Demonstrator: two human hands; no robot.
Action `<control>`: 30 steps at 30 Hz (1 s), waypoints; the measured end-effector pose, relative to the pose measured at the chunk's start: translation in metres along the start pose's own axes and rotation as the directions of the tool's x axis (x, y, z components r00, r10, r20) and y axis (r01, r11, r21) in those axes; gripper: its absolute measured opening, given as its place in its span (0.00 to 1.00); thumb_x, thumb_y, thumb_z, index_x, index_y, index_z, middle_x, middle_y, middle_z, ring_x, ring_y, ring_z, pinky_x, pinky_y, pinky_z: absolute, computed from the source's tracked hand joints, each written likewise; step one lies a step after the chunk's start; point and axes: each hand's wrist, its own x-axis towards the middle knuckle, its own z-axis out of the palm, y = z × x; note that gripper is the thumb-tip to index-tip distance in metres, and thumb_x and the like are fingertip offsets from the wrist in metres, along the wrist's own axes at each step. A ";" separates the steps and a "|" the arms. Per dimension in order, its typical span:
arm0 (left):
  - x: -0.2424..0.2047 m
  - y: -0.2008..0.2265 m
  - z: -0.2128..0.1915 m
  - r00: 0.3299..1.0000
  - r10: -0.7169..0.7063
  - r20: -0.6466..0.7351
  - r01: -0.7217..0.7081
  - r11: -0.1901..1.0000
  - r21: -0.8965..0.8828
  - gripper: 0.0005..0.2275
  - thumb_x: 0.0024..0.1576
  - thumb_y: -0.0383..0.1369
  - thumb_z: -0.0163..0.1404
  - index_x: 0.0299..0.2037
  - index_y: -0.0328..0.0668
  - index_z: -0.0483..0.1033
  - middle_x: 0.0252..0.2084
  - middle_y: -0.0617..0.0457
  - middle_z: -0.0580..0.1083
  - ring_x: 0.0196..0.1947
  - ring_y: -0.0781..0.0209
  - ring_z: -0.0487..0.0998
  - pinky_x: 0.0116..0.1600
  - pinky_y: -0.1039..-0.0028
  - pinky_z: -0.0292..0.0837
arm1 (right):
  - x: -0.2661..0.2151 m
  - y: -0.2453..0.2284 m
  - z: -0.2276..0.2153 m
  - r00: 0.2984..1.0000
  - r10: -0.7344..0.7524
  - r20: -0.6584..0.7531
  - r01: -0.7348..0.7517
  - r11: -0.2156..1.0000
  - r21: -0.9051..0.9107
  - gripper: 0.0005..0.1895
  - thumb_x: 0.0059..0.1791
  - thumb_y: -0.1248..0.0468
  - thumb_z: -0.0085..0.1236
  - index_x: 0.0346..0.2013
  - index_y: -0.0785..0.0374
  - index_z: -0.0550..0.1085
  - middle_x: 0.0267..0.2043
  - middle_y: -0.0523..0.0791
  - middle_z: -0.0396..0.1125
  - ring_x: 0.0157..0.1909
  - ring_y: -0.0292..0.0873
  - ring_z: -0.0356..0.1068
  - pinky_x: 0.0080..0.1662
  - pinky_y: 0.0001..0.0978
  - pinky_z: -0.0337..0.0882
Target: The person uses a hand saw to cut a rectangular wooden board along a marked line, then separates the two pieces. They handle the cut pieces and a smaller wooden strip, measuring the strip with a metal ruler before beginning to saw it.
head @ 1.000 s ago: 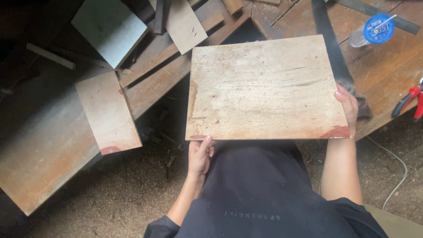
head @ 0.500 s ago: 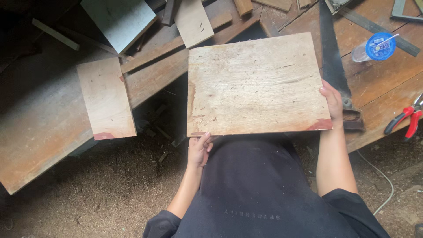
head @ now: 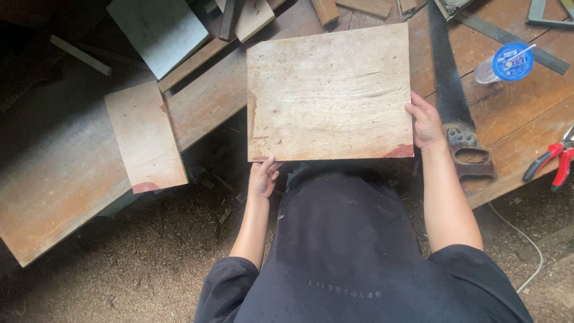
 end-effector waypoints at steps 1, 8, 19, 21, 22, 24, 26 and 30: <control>0.003 -0.006 -0.006 1.000 0.000 -0.012 0.000 1.000 0.013 0.16 0.63 0.29 0.54 0.59 0.37 0.66 0.51 0.47 0.76 0.48 0.56 0.79 0.29 0.81 0.61 | 0.000 0.002 -0.001 1.000 0.001 -0.005 -0.002 1.000 -0.022 0.28 0.54 0.72 0.45 0.70 0.73 0.63 0.66 0.50 0.66 0.64 0.41 0.68 0.65 0.31 0.66; 0.030 -0.037 -0.022 0.962 -0.103 -0.253 0.086 0.993 -0.077 0.15 0.64 0.40 0.50 0.55 0.40 0.68 0.50 0.45 0.77 0.44 0.54 0.81 0.26 0.80 0.61 | 0.001 0.003 0.006 0.991 -0.007 -0.132 -0.029 0.963 -0.267 0.23 0.57 0.66 0.48 0.67 0.72 0.66 0.63 0.49 0.68 0.62 0.40 0.69 0.61 0.30 0.68; 0.038 -0.015 -0.014 0.965 -0.163 -0.205 0.174 0.984 0.040 0.14 0.67 0.42 0.44 0.51 0.37 0.68 0.50 0.39 0.78 0.45 0.52 0.82 0.27 0.79 0.62 | -0.038 -0.019 0.048 0.915 -0.245 -0.319 -0.247 0.283 -0.927 0.31 0.55 0.51 0.58 0.69 0.64 0.67 0.53 0.60 0.71 0.55 0.61 0.70 0.54 0.49 0.67; 0.042 -0.008 -0.016 0.961 -0.167 -0.219 0.181 0.982 0.044 0.15 0.67 0.41 0.43 0.52 0.36 0.68 0.51 0.37 0.78 0.45 0.50 0.82 0.27 0.78 0.62 | -0.040 -0.013 0.044 0.905 -0.286 -0.315 -0.243 0.261 -0.934 0.36 0.55 0.50 0.60 0.71 0.67 0.63 0.48 0.60 0.72 0.52 0.61 0.71 0.53 0.50 0.68; 0.044 -0.005 -0.018 0.959 -0.169 -0.226 0.184 0.982 0.046 0.15 0.68 0.41 0.43 0.53 0.35 0.68 0.51 0.36 0.78 0.45 0.49 0.82 0.27 0.78 0.62 | -0.040 -0.010 0.040 0.901 -0.309 -0.306 -0.226 0.268 -0.936 0.36 0.55 0.51 0.61 0.71 0.68 0.64 0.46 0.59 0.73 0.50 0.59 0.72 0.52 0.49 0.69; 0.050 -0.001 -0.022 0.966 -0.166 -0.197 0.177 0.983 0.040 0.17 0.68 0.42 0.41 0.55 0.36 0.67 0.53 0.36 0.77 0.46 0.49 0.82 0.26 0.78 0.61 | -0.040 -0.003 0.029 0.888 -0.357 -0.291 -0.194 0.282 -0.939 0.35 0.55 0.52 0.62 0.71 0.69 0.64 0.42 0.56 0.73 0.47 0.57 0.73 0.50 0.49 0.69; 0.057 0.001 -0.027 0.968 -0.178 -0.178 0.184 0.983 0.016 0.19 0.67 0.43 0.38 0.58 0.36 0.66 0.55 0.36 0.76 0.47 0.48 0.82 0.26 0.78 0.60 | -0.042 0.007 0.019 0.881 -0.361 -0.306 -0.198 0.307 -0.931 0.35 0.54 0.53 0.63 0.71 0.67 0.65 0.42 0.54 0.71 0.43 0.53 0.73 0.49 0.46 0.70; 0.068 -0.007 -0.035 0.960 -0.223 -0.167 0.223 0.975 -0.022 0.21 0.67 0.44 0.36 0.62 0.35 0.65 0.58 0.34 0.74 0.50 0.47 0.81 0.27 0.78 0.62 | -0.042 0.026 0.012 0.877 -0.356 -0.322 -0.186 0.366 -0.912 0.35 0.54 0.55 0.65 0.71 0.66 0.64 0.48 0.53 0.67 0.41 0.47 0.73 0.47 0.41 0.72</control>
